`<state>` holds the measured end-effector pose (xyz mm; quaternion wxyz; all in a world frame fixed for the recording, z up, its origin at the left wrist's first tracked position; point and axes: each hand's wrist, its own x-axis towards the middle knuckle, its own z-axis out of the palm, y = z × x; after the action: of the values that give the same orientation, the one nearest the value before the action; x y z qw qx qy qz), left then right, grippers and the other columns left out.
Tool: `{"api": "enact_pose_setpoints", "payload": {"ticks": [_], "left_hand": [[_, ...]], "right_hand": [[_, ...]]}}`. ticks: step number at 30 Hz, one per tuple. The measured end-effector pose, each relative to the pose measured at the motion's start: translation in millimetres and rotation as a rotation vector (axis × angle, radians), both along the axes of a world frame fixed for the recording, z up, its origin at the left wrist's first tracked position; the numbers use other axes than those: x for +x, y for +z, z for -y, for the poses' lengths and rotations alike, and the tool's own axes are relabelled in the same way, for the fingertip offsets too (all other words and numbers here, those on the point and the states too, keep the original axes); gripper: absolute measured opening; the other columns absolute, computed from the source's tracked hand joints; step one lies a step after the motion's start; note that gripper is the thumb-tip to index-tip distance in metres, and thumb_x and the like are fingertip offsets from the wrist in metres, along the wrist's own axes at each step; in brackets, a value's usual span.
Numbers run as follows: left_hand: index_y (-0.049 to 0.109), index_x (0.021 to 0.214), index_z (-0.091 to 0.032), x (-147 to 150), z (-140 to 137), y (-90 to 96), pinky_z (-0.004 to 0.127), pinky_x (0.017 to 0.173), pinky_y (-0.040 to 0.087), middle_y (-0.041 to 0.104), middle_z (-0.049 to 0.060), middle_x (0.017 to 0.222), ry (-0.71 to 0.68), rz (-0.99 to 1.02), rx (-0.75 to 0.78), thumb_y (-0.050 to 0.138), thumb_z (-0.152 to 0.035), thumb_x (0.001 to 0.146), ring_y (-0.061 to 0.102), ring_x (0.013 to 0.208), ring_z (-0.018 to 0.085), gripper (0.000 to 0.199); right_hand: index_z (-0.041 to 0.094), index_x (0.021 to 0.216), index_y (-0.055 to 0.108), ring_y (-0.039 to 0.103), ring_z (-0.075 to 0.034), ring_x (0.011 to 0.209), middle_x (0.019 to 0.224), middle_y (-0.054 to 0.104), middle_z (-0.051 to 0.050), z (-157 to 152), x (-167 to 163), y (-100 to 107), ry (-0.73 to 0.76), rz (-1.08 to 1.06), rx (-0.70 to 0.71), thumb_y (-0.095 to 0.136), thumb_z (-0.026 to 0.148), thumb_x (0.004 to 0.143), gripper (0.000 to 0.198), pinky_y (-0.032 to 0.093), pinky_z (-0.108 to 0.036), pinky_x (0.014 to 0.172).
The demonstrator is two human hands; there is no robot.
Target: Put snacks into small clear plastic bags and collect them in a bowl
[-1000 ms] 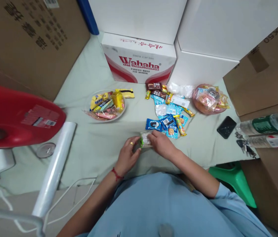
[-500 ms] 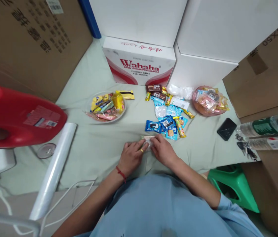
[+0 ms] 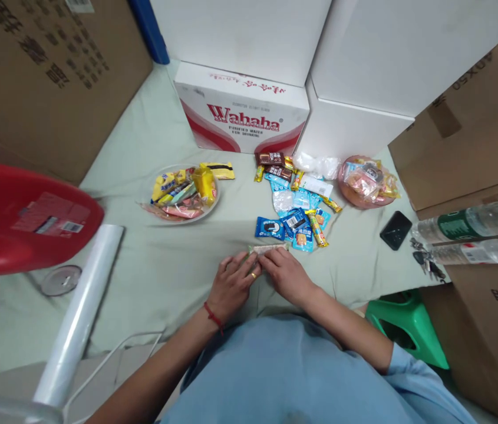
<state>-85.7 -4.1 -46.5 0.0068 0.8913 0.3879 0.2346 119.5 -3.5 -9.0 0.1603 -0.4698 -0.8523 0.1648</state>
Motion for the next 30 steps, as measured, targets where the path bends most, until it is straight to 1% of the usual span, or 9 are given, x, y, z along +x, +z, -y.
{"api": "enact_pose_setpoints", "payload": {"ticks": [5, 7, 11, 14, 16, 22, 26, 28, 30], "left_hand": [[0.071, 0.129, -0.023, 2, 3, -7.9, 0.042, 0.104, 0.039, 0.069, 0.008, 0.143, -0.031, 0.026, 0.01, 0.051, -0.002, 0.092, 0.06, 0.131, 0.025, 0.048], [0.071, 0.128, -0.022, 4, 2, -10.9, 0.041, 0.105, 0.041, 0.07, 0.008, 0.142, -0.067, 0.034, 0.011, 0.05, -0.001, 0.091, 0.062, 0.13, 0.024, 0.048], [0.066, 0.137, -0.02, 4, -3, -14.8, 0.041, 0.109, 0.046, 0.074, 0.011, 0.134, -0.141, 0.085, -0.032, 0.047, -0.001, 0.091, 0.064, 0.129, 0.024, 0.053], [0.051, 0.153, -0.017, -3, -7, -16.8, 0.04, 0.111, 0.05, 0.068, 0.013, 0.142, -0.152, 0.202, -0.096, 0.042, -0.001, 0.093, 0.06, 0.135, 0.022, 0.063], [0.045, 0.157, -0.019, -9, -9, -18.3, 0.038, 0.111, 0.051, 0.063, 0.014, 0.149, -0.162, 0.267, -0.125, 0.041, -0.002, 0.095, 0.058, 0.139, 0.02, 0.065], [0.065, 0.138, -0.025, -17, -15, -22.8, 0.042, 0.115, 0.045, 0.074, 0.009, 0.135, -0.186, 0.249, -0.119, 0.045, -0.005, 0.099, 0.063, 0.132, 0.019, 0.048], [0.069, 0.131, -0.026, -16, -20, -23.3, 0.038, 0.109, 0.049, 0.076, 0.009, 0.13, -0.198, 0.321, -0.146, 0.05, -0.008, 0.099, 0.066, 0.127, 0.018, 0.042], [0.07, 0.128, -0.025, -15, -19, -20.7, 0.037, 0.109, 0.052, 0.076, 0.009, 0.13, -0.176, 0.399, -0.221, 0.052, -0.009, 0.096, 0.067, 0.126, 0.019, 0.04], [0.07, 0.125, -0.023, -15, -17, -16.0, 0.039, 0.111, 0.052, 0.075, 0.009, 0.131, -0.125, 0.503, -0.377, 0.053, -0.008, 0.092, 0.068, 0.127, 0.021, 0.04]], "right_hand": [[0.022, 0.12, 0.07, 0.064, -0.022, 0.097, 0.103, 0.071, -0.008, -11, 9, 8, -0.174, -0.325, -0.047, 0.051, 0.014, 0.103, 0.026, 0.056, -0.036, 0.087], [0.022, 0.117, 0.07, 0.066, -0.021, 0.095, 0.101, 0.071, -0.007, -13, 4, 6, -0.243, -0.371, -0.066, 0.053, 0.014, 0.102, 0.024, 0.056, -0.035, 0.086], [0.019, 0.122, 0.068, 0.064, -0.022, 0.102, 0.11, 0.069, -0.01, -7, -13, -5, -0.185, -0.223, 0.019, 0.049, 0.009, 0.1, 0.032, 0.057, -0.036, 0.091], [0.015, 0.13, 0.062, 0.061, -0.023, 0.104, 0.117, 0.065, -0.014, 4, -19, -13, -0.192, -0.151, 0.075, 0.045, 0.008, 0.1, 0.035, 0.058, -0.035, 0.089], [0.014, 0.128, 0.061, 0.06, -0.025, 0.109, 0.121, 0.063, -0.016, 10, -20, -14, -0.17, -0.1, 0.056, 0.049, 0.014, 0.101, 0.03, 0.058, -0.037, 0.091], [0.015, 0.127, 0.063, 0.057, -0.029, 0.117, 0.13, 0.064, -0.017, 14, -24, 0, -0.071, 0.199, 0.035, 0.055, 0.013, 0.101, 0.028, 0.048, -0.051, 0.11], [0.02, 0.126, 0.064, 0.055, -0.028, 0.115, 0.129, 0.066, -0.013, 8, -19, 0, -0.048, 0.215, 0.07, 0.056, 0.014, 0.102, 0.026, 0.039, -0.056, 0.119], [0.02, 0.128, 0.063, 0.054, -0.028, 0.114, 0.131, 0.065, -0.013, 3, -14, -3, -0.015, 0.205, 0.098, 0.055, 0.015, 0.103, 0.027, 0.04, -0.053, 0.117], [0.019, 0.132, 0.063, 0.053, -0.028, 0.113, 0.131, 0.065, -0.013, -3, -9, -4, 0.038, 0.206, 0.106, 0.053, 0.017, 0.105, 0.029, 0.045, -0.05, 0.111]]}}
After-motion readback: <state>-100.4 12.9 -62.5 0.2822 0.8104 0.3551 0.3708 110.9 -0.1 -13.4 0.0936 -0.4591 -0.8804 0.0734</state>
